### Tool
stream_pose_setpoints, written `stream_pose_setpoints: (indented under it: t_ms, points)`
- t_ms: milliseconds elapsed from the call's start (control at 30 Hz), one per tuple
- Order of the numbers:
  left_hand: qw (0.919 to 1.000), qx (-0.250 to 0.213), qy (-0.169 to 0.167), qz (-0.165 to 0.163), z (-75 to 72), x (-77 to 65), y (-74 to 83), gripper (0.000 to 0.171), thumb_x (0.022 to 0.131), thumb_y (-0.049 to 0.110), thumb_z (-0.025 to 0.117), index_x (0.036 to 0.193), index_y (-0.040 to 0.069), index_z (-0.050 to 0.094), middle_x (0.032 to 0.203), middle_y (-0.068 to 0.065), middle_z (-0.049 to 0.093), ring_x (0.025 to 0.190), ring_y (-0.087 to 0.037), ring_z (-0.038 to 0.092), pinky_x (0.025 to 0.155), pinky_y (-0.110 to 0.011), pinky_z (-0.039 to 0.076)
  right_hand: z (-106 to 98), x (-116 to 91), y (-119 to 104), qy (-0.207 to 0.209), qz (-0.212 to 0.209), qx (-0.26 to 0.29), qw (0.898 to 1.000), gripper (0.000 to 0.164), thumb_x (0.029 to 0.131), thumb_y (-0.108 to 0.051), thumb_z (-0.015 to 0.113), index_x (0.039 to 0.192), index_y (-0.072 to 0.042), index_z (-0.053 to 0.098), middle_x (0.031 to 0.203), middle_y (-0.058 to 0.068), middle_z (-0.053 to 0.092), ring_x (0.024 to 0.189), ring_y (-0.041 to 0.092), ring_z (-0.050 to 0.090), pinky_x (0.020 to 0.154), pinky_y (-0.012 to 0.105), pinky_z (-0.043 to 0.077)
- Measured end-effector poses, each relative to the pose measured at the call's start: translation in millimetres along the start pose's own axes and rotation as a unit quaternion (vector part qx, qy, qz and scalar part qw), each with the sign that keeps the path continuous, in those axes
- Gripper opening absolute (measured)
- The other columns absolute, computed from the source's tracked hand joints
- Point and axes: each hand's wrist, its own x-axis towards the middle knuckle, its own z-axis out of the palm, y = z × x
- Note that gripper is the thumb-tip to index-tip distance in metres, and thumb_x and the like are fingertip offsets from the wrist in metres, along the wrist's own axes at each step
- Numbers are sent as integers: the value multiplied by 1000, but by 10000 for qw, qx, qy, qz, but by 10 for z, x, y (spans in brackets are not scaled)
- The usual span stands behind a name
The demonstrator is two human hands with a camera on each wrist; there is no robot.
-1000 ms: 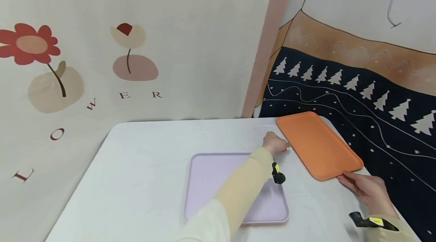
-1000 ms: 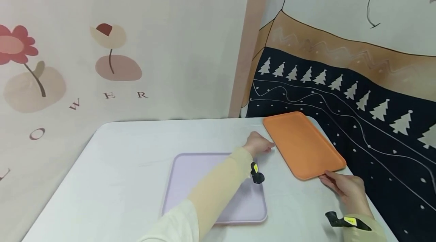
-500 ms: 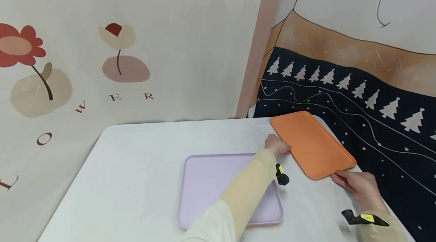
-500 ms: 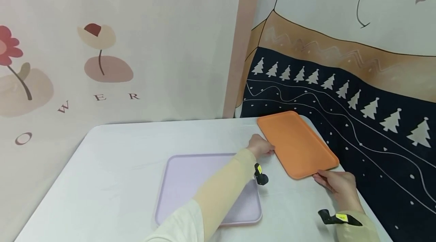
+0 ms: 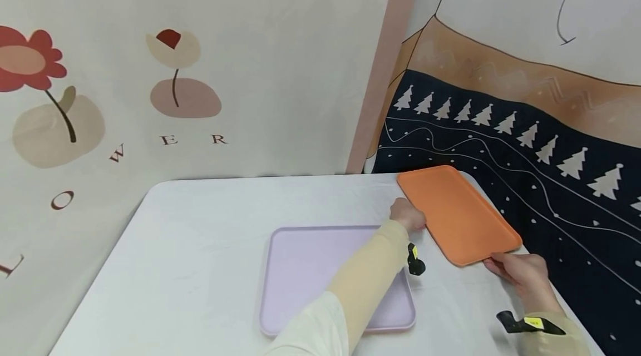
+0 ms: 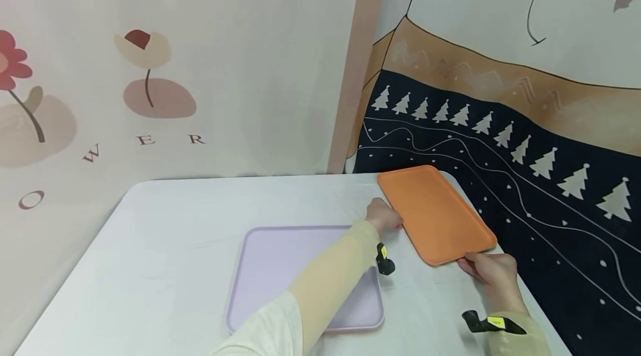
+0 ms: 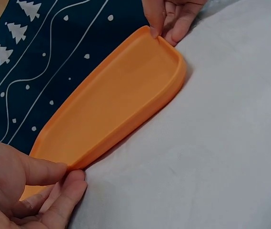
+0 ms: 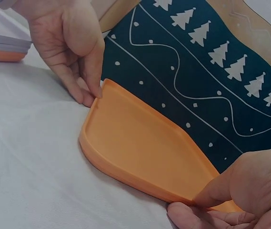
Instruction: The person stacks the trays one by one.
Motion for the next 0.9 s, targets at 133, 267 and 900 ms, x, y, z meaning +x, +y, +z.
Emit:
stream_pose_setpoints:
  t_ms: [133,267,900]
  points:
    - [9998,120,68,117,-8,-2,-34,32,75,-1,81,102,3,64,85,-6,59,65,-21,57,50,-30,49,10,-4,9,-42,3,41,10000,50,96,7,66,140,18,45,75,2,70,68,14,74,69,30,65]
    - [9996,101,86,231,-26,-34,-38,29,73,-3,80,97,3,65,83,-6,61,64,-22,58,48,-30,48,3,-22,-3,-73,11,-10,10000,46,99,4,63,140,17,46,77,2,70,69,14,74,70,30,65]
    - [9957,-747,216,495,-120,-414,106,27,77,4,81,100,5,67,66,-2,67,56,-15,64,54,-27,53,-44,-230,-146,141,-765,-451,9959,24,99,-2,64,116,16,62,77,-3,67,66,8,71,64,26,64]
